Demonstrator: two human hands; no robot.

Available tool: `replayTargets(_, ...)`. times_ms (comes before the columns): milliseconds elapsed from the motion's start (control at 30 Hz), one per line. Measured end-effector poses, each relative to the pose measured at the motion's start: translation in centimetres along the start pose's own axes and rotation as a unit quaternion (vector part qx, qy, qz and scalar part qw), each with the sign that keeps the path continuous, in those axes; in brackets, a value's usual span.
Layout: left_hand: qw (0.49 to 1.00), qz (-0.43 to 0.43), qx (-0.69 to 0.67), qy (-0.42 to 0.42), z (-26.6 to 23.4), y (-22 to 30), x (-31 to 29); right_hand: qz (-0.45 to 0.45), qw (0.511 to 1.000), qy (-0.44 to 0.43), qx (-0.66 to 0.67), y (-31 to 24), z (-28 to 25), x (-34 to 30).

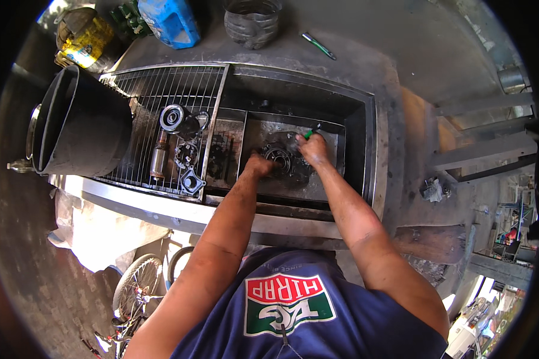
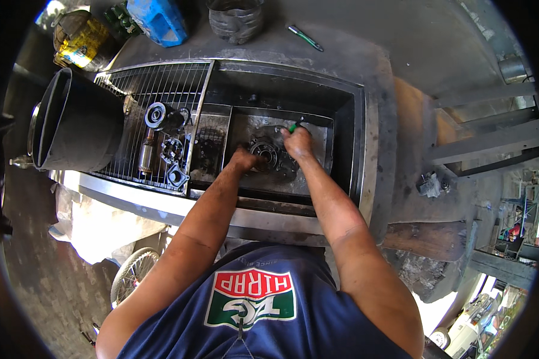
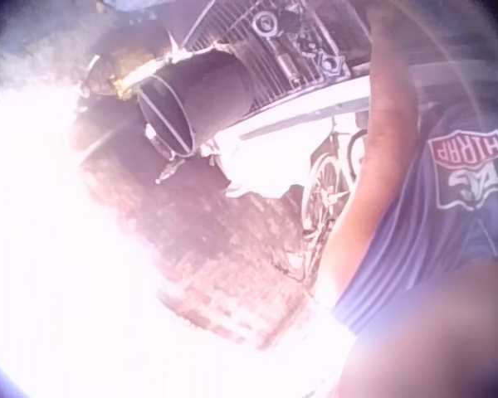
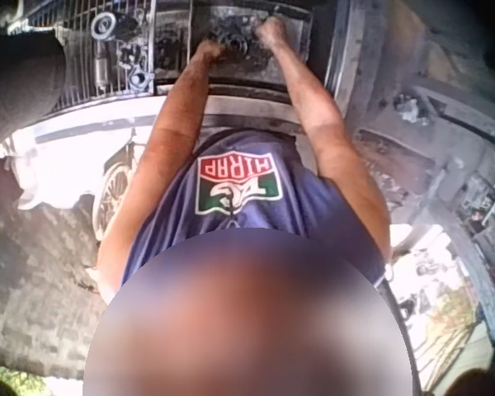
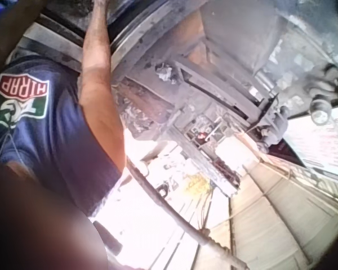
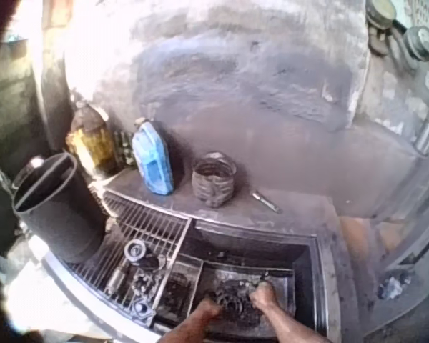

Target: The person scrubs several small mechanical parts in a sink using a green brush and liquid. The person repeatedly scrubs the parts, rinses them, and places them on a metal rack to the left. The person handles the parts one at a time, turning them over to scrub different sides.

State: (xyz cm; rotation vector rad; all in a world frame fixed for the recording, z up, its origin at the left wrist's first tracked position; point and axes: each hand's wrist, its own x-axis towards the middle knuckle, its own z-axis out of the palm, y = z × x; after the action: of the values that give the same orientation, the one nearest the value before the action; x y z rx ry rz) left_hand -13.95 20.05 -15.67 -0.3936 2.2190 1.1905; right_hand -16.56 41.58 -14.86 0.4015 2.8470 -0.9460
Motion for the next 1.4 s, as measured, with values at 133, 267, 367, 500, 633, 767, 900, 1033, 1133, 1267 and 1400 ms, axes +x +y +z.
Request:
replayTargets(133, 0.985, 0.122, 0.018, -0.120, 0.4, -0.4, 0.2, -0.181, 0.954, -0.147, 0.187, -1.4, 0.9, -0.2)
replayTargets(267, 0.993, 0.078, -0.016, -0.084, 1.0, -0.9, 0.4, 0.002, 0.990, 0.030, 0.138, -1.0, 0.8, -0.7)
replayTargets(367, 0.997, 0.061, -0.032, -0.034, 1.5, -1.2, 0.7, -0.117, 0.982, -0.055, 0.140, -0.7, 0.4, -1.6)
replayTargets(500, 0.996, 0.069, 0.029, -0.051, 1.4, -1.4, 1.1, -0.169, 0.981, -0.064, 0.068, -1.0, -0.4, -2.6)
replayTargets(633, 0.994, 0.061, -0.027, -0.091, 0.6, -1.3, 1.2, -0.104, 0.990, 0.016, 0.092, -1.5, -1.2, -2.7)
replayTargets(767, 0.977, 0.085, -0.089, -0.173, 0.8, -1.0, 1.3, -0.189, 0.950, -0.156, 0.193, -2.4, -1.3, -3.4)
replayTargets(900, 0.970, 0.057, -0.219, -0.088, 1.7, -1.3, 1.2, -0.107, 0.991, -0.040, 0.076, -4.0, -2.0, -3.9)
replayTargets(1033, 0.922, 0.105, -0.332, -0.167, 1.3, -1.3, 1.4, -0.416, 0.904, -0.062, 0.073, -4.9, -3.1, -3.6)
replayTargets(1133, 0.948, 0.077, -0.271, -0.146, 0.7, -1.0, 0.9, -0.073, 0.988, -0.046, 0.129, -4.9, -3.8, -2.8)
replayTargets(1267, 0.980, 0.113, -0.135, -0.093, 0.4, -0.5, 0.4, -0.282, 0.950, 0.087, 0.100, -4.1, -3.6, -2.6)
replayTargets(1400, 0.959, 0.082, -0.223, -0.156, 0.6, -0.2, 0.6, -0.214, 0.939, -0.150, 0.224, -3.4, -2.8, -2.6)
